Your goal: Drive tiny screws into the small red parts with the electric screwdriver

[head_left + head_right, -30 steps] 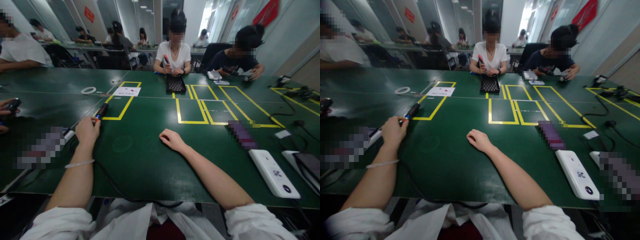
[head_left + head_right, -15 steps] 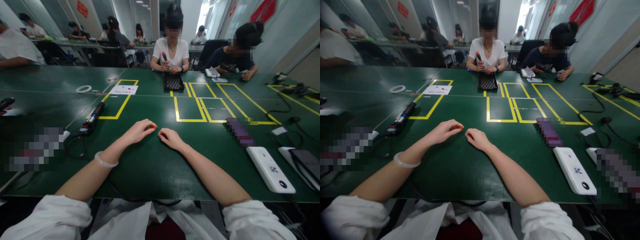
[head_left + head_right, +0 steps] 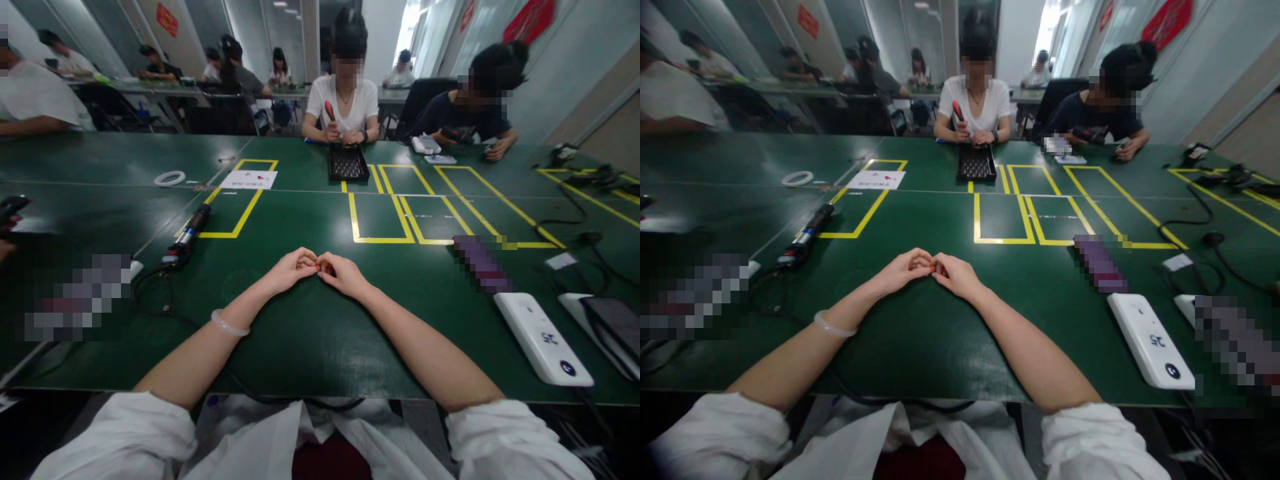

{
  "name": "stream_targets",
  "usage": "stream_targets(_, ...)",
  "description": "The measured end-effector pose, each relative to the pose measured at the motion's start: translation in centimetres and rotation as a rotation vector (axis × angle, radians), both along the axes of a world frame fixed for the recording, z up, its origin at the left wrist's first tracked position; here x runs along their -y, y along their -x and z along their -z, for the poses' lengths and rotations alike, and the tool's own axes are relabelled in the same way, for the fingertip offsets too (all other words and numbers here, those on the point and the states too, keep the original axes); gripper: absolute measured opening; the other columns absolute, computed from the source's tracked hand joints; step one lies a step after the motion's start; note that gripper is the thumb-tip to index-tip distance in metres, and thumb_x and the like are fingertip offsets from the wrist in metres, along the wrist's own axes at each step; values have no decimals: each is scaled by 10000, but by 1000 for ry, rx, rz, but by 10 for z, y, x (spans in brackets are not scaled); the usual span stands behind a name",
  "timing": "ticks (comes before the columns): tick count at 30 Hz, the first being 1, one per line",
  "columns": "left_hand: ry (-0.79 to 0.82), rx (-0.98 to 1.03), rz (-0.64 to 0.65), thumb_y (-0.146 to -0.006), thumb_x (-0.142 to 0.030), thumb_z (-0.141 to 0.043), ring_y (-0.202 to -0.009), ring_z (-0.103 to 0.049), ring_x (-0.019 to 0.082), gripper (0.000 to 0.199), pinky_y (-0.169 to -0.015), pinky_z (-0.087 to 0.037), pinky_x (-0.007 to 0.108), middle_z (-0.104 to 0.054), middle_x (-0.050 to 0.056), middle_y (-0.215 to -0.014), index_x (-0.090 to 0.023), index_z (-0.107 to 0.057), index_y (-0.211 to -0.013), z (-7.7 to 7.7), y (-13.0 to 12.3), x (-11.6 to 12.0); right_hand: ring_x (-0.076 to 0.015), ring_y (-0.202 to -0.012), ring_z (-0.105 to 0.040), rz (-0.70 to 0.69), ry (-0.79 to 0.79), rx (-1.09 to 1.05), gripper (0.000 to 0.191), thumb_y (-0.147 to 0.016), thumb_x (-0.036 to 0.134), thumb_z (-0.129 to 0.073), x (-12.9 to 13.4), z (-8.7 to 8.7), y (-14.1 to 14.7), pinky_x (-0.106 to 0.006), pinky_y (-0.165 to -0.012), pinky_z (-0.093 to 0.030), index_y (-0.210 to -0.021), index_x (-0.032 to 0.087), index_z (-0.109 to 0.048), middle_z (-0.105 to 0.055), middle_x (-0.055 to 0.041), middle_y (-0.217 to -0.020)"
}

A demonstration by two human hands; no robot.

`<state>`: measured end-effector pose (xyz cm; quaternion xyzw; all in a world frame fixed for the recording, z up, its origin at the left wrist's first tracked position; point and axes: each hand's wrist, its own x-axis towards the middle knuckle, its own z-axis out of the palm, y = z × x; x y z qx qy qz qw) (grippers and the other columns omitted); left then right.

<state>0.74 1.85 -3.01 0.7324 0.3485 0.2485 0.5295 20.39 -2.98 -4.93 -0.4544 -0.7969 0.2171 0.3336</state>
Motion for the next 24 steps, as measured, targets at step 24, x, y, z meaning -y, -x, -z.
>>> stream_targets(24, -113, 17, -4, -834, -333, -639, -833, -636, 153, 252, -793, -497, 303, -658, 61, -939, -145, -575, -989, 1, 0, 3, -135, -789, -578, 37, -46, -114, 221, -868, 221, -567, -2, 1, -2, -260, -728, -450, -1089, 215, -568, -613, -32, -1006)
